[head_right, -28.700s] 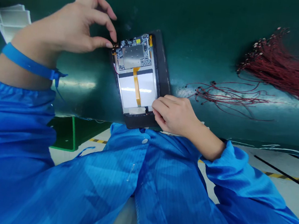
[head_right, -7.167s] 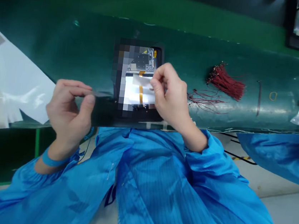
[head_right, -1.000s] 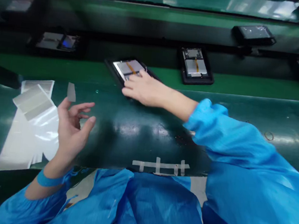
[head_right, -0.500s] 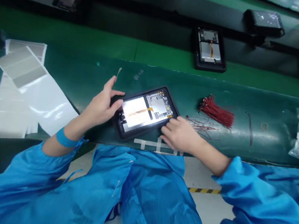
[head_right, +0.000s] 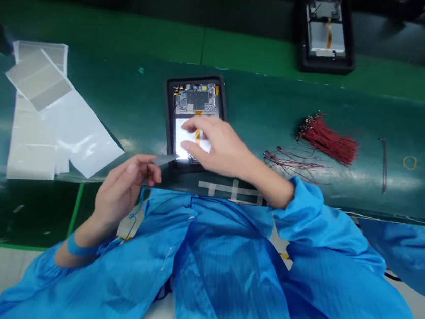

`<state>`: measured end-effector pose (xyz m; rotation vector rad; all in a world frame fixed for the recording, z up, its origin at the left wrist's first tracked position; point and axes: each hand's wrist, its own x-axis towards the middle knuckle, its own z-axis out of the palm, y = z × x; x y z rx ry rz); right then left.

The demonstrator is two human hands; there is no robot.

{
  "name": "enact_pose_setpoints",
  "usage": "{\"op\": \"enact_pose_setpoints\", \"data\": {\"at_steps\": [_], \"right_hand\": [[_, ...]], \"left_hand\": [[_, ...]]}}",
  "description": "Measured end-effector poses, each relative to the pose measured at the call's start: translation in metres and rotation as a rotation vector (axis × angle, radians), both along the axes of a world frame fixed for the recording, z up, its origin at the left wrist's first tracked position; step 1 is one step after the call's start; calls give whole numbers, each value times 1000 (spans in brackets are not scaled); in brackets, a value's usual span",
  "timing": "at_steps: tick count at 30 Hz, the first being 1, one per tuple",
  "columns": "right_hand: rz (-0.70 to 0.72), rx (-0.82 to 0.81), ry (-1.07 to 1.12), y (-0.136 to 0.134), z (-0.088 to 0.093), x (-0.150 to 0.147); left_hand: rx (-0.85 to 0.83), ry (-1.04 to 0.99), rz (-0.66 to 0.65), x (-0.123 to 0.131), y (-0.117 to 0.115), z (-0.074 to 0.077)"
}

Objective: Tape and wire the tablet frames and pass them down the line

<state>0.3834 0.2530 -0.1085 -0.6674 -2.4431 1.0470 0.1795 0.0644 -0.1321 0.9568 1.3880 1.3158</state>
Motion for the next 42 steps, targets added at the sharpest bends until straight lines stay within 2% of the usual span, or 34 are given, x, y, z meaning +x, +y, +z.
{"op": "enact_pose_setpoints", "data": {"at_steps": [1, 3, 6, 10, 12, 16, 19, 25, 29, 42], "right_hand": [[31, -116, 43, -12, 2, -2], [3, -281, 101, -32, 1, -6], [-146, -358, 170, -50, -5, -7], [-387, -274, 200, -51, -16, -2], [-441, -335, 139, -49, -24, 1], [-407, -467, 18, -49, -39, 0], [-406, -457, -15, -49, -41, -6], [-438, -438, -72, -47, -38, -12], [-442, -426, -77, -47, -38, -11], [-418, -291, -162, -47, -36, -14]], "left_hand": [[-5, -71, -5, 3, 2, 0], [-8, -146, -34, 6, 6, 0], [-8, -157, -80, 6, 10, -1], [12, 99, -46, -3, 10, -8], [56, 313, 14, -9, 10, -13], [231, 771, -9, -10, 12, -24], [314, 945, -36, -3, 14, -32], [314, 1033, -55, 4, 17, -43], [346, 1048, -86, 3, 21, -44], [306, 1159, -189, 4, 29, -49]]}}
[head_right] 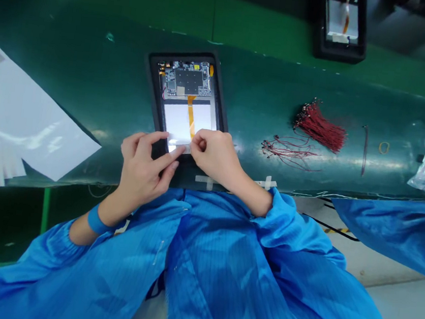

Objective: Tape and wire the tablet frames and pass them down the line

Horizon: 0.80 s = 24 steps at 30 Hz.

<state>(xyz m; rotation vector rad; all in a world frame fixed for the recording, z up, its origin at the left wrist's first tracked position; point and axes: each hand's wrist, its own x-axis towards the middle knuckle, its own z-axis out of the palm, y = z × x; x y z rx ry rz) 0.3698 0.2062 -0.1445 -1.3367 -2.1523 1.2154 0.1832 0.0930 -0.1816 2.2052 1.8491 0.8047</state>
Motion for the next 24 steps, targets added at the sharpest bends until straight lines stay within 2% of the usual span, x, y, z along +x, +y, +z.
{"op": "enact_pose_setpoints", "data": {"at_steps": [5, 9, 12, 16, 20, 24], "right_hand": [[29, 52, -103, -3, 5, -5], [105, 196, -367, -7, 11, -8], [106, 266, -490, -4, 12, 4], [111, 266, -401, 0, 4, 32], [208, 420, -365, -7, -8, 46], [384, 574, -410, -12, -14, 51]], "left_hand": [[23, 36, -8, 0, -1, 0], [0, 64, 15, -1, -4, 0], [16, 86, 15, -1, -6, 1], [-1, 93, -30, 11, 4, 5], [-50, 107, -105, 22, 19, 6], [-17, 122, -88, 0, 11, 0]]}}
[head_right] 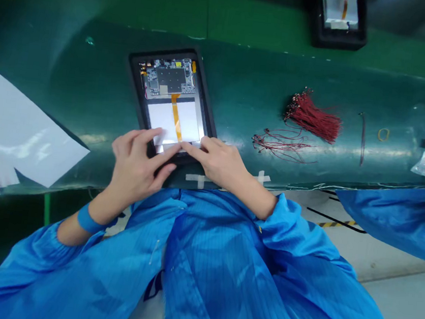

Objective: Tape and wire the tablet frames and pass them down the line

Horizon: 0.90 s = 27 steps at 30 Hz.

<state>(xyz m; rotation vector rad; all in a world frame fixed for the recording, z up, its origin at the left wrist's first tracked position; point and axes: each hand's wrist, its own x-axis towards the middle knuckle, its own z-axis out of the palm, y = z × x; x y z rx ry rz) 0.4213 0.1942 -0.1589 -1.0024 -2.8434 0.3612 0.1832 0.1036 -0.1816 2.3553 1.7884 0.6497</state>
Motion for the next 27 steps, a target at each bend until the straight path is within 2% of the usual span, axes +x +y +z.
{"op": "enact_pose_setpoints", "data": {"at_steps": [5, 10, 14, 16, 19, 20, 21, 23, 27], "right_hand": [[125, 61, -48, 3, -2, 7], [191, 94, -31, 7, 0, 4], [267, 1, 61, 19, 3, 16], [119, -11, 176, 29, 6, 36], [-314, 51, 246, 40, 12, 73], [-406, 59, 220, 42, 13, 84], [-449, 56, 177, 43, 13, 92], [-437, 42, 82, 43, 11, 99], [-418, 65, -3, 41, -1, 93]], "left_hand": [[59, 28, -17, -33, -19, -3], [120, 59, -126, -36, -17, -6], [89, 14, -134, -36, -13, -7], [57, -28, -119, -37, -13, -6], [22, -56, -124, -36, -12, -2], [23, -55, -128, -34, -12, -1], [46, -57, -129, -31, -11, 1], [98, -54, -131, -22, -6, 6], [222, -139, -92, 10, 11, 26]]}}
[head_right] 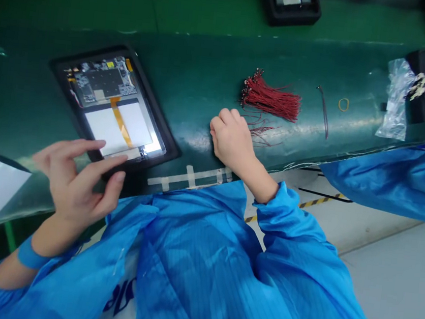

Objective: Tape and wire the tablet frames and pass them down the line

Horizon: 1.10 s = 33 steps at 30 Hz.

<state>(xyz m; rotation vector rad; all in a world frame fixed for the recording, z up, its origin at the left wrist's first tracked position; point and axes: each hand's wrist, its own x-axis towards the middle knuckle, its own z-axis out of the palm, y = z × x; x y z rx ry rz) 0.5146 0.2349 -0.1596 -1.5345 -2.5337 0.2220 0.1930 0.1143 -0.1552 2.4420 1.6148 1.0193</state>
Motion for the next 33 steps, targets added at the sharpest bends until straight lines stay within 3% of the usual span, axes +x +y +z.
{"op": "enact_pose_setpoints", "data": {"at_steps": [3, 5, 9, 12, 17, 24, 29, 33], "right_hand": [[86, 18, 101, 2, -8, -3], [200, 50, 232, 3, -11, -2], [373, 143, 449, 1, -15, -4], [434, 197, 520, -2, -18, -7], [407, 184, 539, -6, -20, -3], [261, 88, 517, -10, -11, -8], [260, -4, 519, -9, -6, -26], [378, -44, 423, -8, -6, -40]], "left_hand": [[-39, -186, 17, 30, 14, 15], [-226, -320, 19, 49, 24, 21], [-757, -564, -24, 83, 48, 18], [-915, -677, -85, 103, 67, 14], [-890, -664, -89, 114, 83, 15], [-562, -419, -5, 105, 80, 24], [-626, -491, 22, 93, 69, 29], [-477, -398, 152, 61, 45, 26]]}}
